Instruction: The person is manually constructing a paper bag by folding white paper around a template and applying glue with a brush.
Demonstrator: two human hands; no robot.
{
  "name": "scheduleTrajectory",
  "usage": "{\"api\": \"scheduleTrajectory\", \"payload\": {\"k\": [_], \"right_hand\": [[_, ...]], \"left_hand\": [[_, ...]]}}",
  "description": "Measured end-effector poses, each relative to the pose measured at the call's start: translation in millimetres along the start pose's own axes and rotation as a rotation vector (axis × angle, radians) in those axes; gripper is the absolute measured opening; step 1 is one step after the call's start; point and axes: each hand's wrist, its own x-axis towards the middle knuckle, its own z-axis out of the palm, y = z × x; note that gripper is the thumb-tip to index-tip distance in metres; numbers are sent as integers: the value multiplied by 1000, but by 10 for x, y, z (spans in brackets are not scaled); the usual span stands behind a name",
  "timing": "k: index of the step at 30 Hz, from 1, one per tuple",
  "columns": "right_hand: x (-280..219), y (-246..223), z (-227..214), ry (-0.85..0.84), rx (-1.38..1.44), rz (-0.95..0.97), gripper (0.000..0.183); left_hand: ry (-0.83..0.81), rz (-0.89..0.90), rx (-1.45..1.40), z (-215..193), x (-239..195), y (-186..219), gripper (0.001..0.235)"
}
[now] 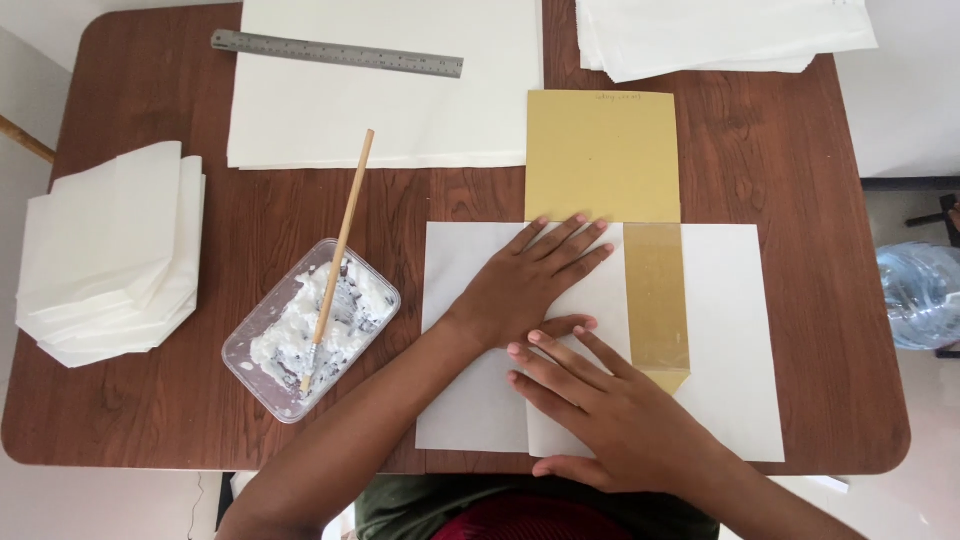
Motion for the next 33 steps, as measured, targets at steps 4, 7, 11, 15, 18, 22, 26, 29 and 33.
{"api": "scheduleTrajectory", "payload": {"k": [4, 7, 11, 15, 18, 22, 26, 29, 33], "right_hand": [[-100, -32, 212, -76, -54, -13, 97], [-148, -124, 242, -96, -199, -15, 119], [-210, -271, 225, -99, -254, -17, 128], [-347, -440, 303, -104, -300, -71, 129], [-484, -555, 429, -97, -314, -66, 74], [-562, -648, 453, -78, -267, -67, 67], [-582, -651, 424, -79, -223, -90, 63], [-528, -642, 181, -135, 215, 58, 69], [-800, -542, 197, 229, 394, 548, 72]], "left_hand": [[23, -14, -69, -25, -11, 10, 76], [17, -8, -93, -33, -31, 9, 76], [17, 0, -78, -4, -10, -5, 77], [18, -7, -97, 4, -17, -3, 77], [33, -2, -83, 19, -14, -4, 77], [71, 7, -66, 41, -20, -5, 77], [44, 5, -60, 43, -12, -5, 78], [10, 2, -81, 19, 0, -4, 82], [-45, -4, -134, 11, 30, -15, 87]]}}
